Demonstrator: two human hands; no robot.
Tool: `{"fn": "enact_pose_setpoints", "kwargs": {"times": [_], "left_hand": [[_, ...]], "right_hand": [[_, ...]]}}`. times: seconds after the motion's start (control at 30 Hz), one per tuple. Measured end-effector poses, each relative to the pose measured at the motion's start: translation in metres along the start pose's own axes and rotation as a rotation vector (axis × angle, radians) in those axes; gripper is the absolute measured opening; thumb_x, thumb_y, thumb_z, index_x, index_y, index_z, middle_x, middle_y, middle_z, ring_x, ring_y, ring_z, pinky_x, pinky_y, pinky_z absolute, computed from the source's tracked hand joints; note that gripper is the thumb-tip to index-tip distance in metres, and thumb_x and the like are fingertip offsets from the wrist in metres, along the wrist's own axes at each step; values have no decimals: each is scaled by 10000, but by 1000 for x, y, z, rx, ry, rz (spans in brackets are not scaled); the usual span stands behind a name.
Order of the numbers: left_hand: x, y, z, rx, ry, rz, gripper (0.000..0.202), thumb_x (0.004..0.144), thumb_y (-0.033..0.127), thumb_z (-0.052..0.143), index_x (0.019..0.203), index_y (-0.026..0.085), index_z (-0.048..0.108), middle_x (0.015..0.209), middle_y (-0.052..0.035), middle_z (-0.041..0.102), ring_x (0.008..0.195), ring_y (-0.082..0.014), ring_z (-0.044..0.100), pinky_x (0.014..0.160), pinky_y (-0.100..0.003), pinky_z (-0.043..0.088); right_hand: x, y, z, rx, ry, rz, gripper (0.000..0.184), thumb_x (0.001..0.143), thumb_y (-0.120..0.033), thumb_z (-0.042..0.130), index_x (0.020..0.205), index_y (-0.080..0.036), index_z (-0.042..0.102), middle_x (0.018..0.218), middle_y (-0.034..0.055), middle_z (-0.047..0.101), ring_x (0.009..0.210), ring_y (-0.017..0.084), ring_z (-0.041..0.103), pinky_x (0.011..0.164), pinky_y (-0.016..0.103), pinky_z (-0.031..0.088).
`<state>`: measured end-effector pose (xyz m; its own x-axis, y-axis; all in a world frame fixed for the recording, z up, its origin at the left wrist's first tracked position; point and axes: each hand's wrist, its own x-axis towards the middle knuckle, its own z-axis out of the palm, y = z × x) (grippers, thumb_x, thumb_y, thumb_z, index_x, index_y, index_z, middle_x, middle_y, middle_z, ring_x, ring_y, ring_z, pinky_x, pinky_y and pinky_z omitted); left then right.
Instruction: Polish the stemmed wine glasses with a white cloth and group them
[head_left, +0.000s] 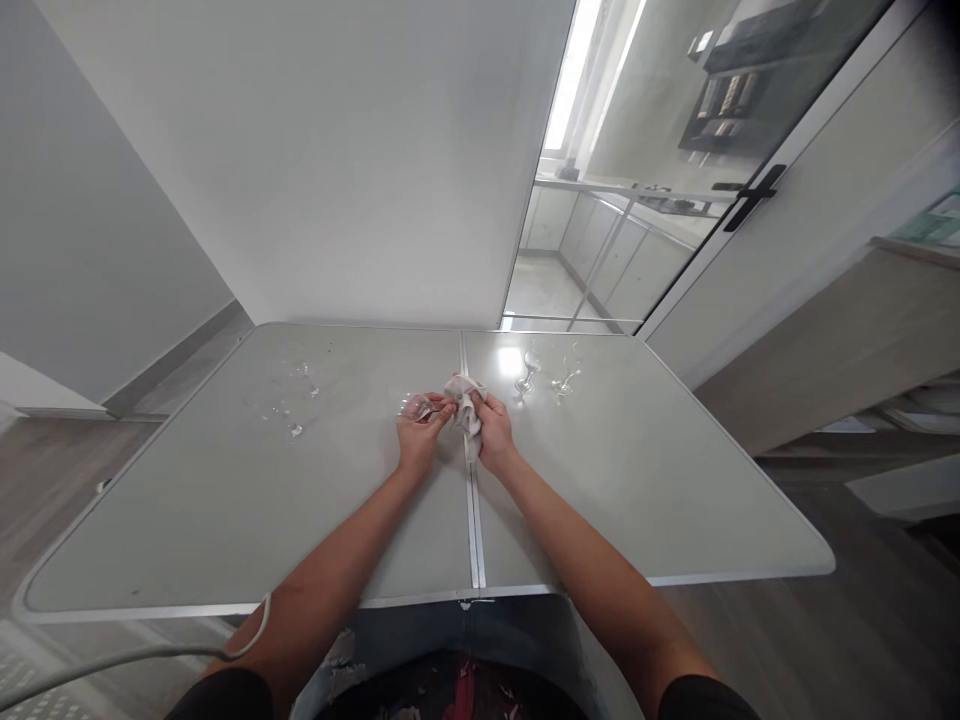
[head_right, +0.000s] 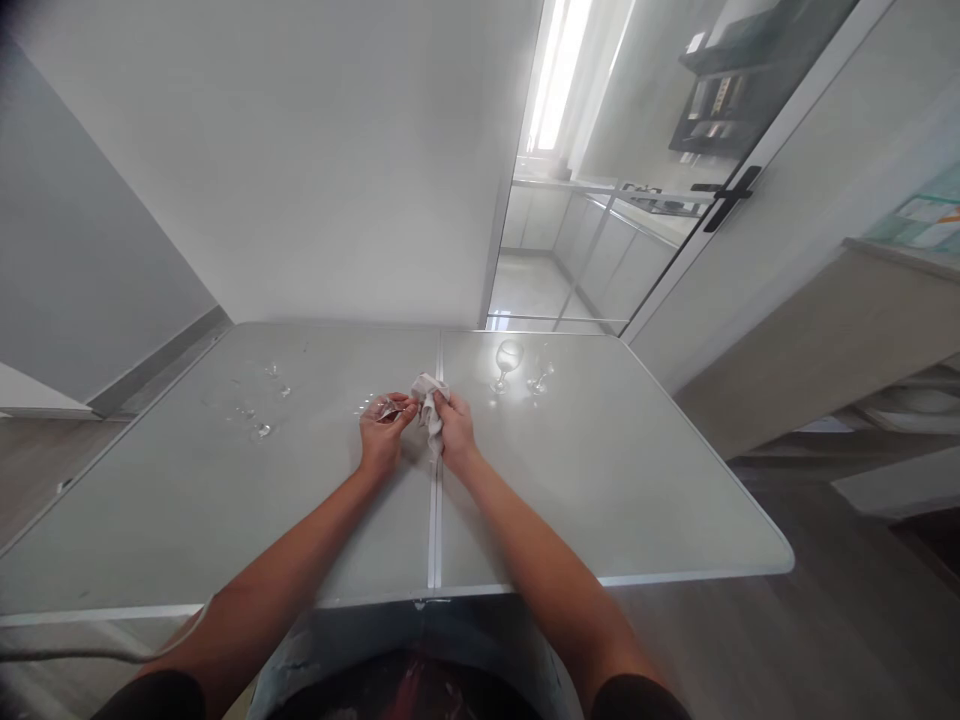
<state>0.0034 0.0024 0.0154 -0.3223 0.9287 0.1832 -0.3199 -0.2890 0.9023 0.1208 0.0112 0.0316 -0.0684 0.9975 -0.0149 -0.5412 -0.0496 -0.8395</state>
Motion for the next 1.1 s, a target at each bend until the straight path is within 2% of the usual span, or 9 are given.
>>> {"fn": "enact_pose_setpoints", "kwargs": {"times": [0.1,0.27,0.43,0.6,0.7,0.77,0.9,0.97,1.1], "left_hand": [[-1,0,1,-5,-34,3,381,664,341,910,936,179,699,883,-55,764,850,-195,741,827,-325,579],[1,7,-1,50,84,35,408,663,361,906,950,173,686,901,-68,770,855,-204,745,813,-326,581],[1,8,-1,53,-35,14,380,663,351,905,927,171,700,888,-73,769,875,-219,745,833,-343,586],[7,1,-5,81,142,27,392,657,356,899,933,167,695,893,-76,766,865,-216,741,813,-339,592],[8,-3,-7,150,127,35,350,675,344,884,915,156,709,888,-83,762,898,-227,743,855,-354,589],[6,-6,-7,163,96,24,336,685,331,874,925,154,720,914,-89,764,900,-227,744,860,-349,586],[7,-13,-8,68,215,-18,352,654,295,877,936,158,716,910,-67,763,834,-192,731,779,-295,578],[10,-14,-10,-19,244,-68,371,626,282,884,924,155,703,866,-51,755,787,-174,719,737,-281,572],[10,-10,-14,-112,194,-188,381,597,305,906,863,138,688,851,-70,752,752,-178,718,700,-284,572]], "right_hand": [[-1,1,0,15,12,47,319,759,-482,764,890,-199,698,715,-4,691,654,142,642,610,248,504],[-8,1,6,-23,-49,123,358,741,-514,772,857,-182,705,673,8,681,613,148,621,570,251,486],[-7,-4,6,10,-48,56,369,756,-499,753,969,-200,725,789,30,726,709,168,655,638,264,509],[-5,1,-3,-200,-109,192,349,740,-512,752,759,-166,704,643,10,655,576,137,562,552,246,441],[-4,-2,-9,-502,-56,-50,327,865,-485,642,792,-176,725,703,22,674,677,168,606,652,279,498],[-2,-6,-13,-683,-83,-304,279,940,-401,561,993,-205,753,947,50,739,920,210,662,873,341,530],[0,-9,-16,-947,-440,-509,441,963,-225,489,1389,-222,602,1462,100,570,1375,245,502,1172,439,384],[2,-8,-16,-1041,-536,-560,476,946,-155,468,1404,-210,589,1476,117,555,1427,246,451,1209,465,344],[1,-6,-15,-966,-597,-640,404,956,-134,442,1259,-247,684,1304,110,665,1308,228,559,1171,464,403]]}}
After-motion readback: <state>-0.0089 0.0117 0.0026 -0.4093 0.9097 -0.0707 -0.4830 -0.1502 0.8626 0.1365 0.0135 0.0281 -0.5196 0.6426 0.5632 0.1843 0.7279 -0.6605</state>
